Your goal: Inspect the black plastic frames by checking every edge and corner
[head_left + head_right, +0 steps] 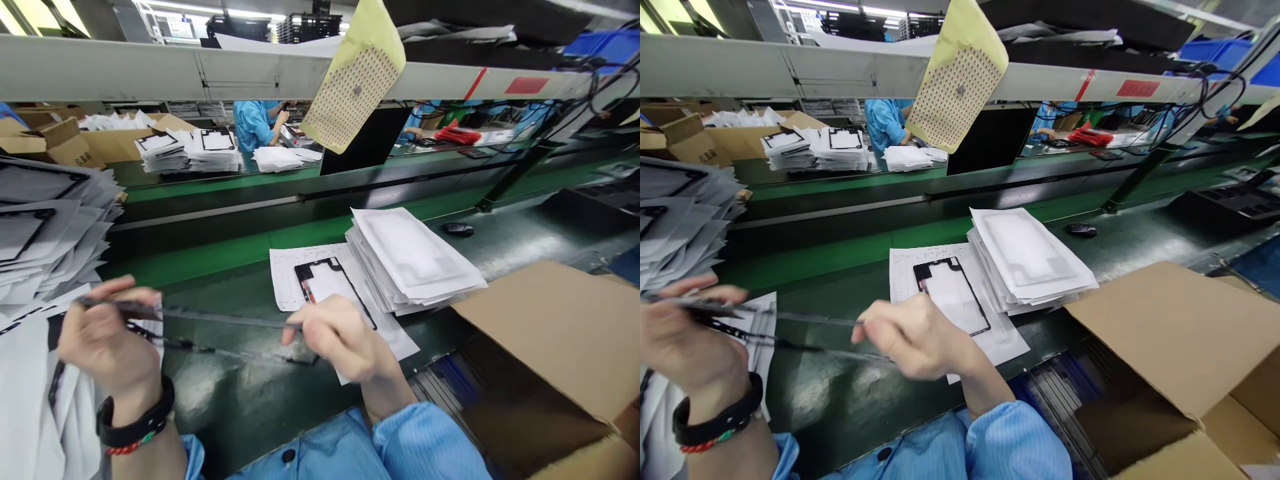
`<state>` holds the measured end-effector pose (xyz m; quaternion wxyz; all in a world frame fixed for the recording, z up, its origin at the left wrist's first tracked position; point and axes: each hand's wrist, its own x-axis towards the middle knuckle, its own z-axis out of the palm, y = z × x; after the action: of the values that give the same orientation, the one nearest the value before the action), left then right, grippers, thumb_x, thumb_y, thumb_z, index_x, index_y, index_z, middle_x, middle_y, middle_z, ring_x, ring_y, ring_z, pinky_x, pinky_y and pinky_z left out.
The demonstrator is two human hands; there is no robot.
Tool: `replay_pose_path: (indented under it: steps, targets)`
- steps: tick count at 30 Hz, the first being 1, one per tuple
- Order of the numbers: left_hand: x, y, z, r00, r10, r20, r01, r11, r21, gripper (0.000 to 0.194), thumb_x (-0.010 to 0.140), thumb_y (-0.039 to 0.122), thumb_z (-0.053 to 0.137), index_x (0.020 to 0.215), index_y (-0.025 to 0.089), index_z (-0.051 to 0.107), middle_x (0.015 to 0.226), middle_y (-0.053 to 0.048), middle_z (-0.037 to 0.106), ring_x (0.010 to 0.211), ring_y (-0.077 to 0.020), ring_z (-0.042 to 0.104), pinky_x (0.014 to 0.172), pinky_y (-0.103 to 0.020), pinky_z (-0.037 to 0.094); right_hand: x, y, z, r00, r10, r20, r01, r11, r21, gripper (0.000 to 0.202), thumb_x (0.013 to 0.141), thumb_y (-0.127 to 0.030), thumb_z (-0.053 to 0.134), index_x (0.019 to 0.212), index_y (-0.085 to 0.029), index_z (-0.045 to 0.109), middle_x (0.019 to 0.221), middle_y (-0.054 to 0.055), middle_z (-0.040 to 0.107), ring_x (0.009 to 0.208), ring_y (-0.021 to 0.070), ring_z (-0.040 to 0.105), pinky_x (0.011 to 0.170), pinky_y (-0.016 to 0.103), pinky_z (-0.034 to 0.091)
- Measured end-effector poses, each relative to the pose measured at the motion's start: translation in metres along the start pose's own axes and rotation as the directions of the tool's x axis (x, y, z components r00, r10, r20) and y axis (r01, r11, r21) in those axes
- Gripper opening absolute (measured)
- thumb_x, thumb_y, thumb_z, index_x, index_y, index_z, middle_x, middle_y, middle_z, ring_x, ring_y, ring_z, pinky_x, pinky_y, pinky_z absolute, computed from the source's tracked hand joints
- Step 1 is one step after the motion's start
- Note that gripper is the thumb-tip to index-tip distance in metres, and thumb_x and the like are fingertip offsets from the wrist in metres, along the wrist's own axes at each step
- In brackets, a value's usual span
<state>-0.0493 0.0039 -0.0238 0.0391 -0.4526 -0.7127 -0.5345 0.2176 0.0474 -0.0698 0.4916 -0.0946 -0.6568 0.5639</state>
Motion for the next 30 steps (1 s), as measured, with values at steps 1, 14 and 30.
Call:
replay_pose_path:
  steps: [1, 14, 30]
  targets:
    - [-0.003, 0.004, 0.004, 0.999, 0.041, -0.002, -0.041, 0.998, 0.048, 0.05, 0.075, 0.059, 0.063, 0.097, 0.016, 0.052, 0.104, -0.011, 0.062, 0.104, -0.0277, 0.06, 0.094, -0.043, 0.044, 0.002, 0.006, -0.003, 0.992, 0.117, -0.045, -0.108, 0.981, 0.164, 0.036, 0.102, -0.026, 0.037, 0.087, -0.01, 0.066, 0.051, -0.002, 0.05, 0.042, 0.0085, 0.044, 0.045, 0.021, 0.038]
    - [-0.019, 0.032, 0.011, 0.366, -0.646, 0.67, 0.925, 0.178, -0.335, 0.019, 0.096, 0.016, 0.047, 0.083, 0.009, 0.059, 0.044, 0.006, 0.043, 0.029, -0.0036, 0.04, 0.028, -0.008, 0.032, 0.012, 0.027, 0.011, 0.868, 0.492, 0.075, -0.234, 0.27, 0.934, 0.02, 0.093, -0.031, 0.054, 0.106, -0.018, 0.06, 0.102, 0.008, 0.069, 0.092, 0.0149, 0.068, 0.085, 0.025, 0.052]
    - [-0.018, 0.074, -0.021, 0.151, -0.54, 0.828, 0.564, -0.641, -0.521, 0.04, 0.079, -0.014, 0.049, 0.11, 0.01, 0.051, 0.065, -0.002, 0.066, 0.051, -0.0101, 0.067, 0.052, -0.004, 0.051, -0.013, -0.001, 0.013, 0.994, 0.094, 0.063, -0.089, 0.308, 0.947, 0.052, 0.092, -0.027, 0.063, 0.141, -0.023, 0.048, 0.148, 0.009, 0.043, 0.125, 0.0111, 0.055, 0.095, 0.016, 0.049]
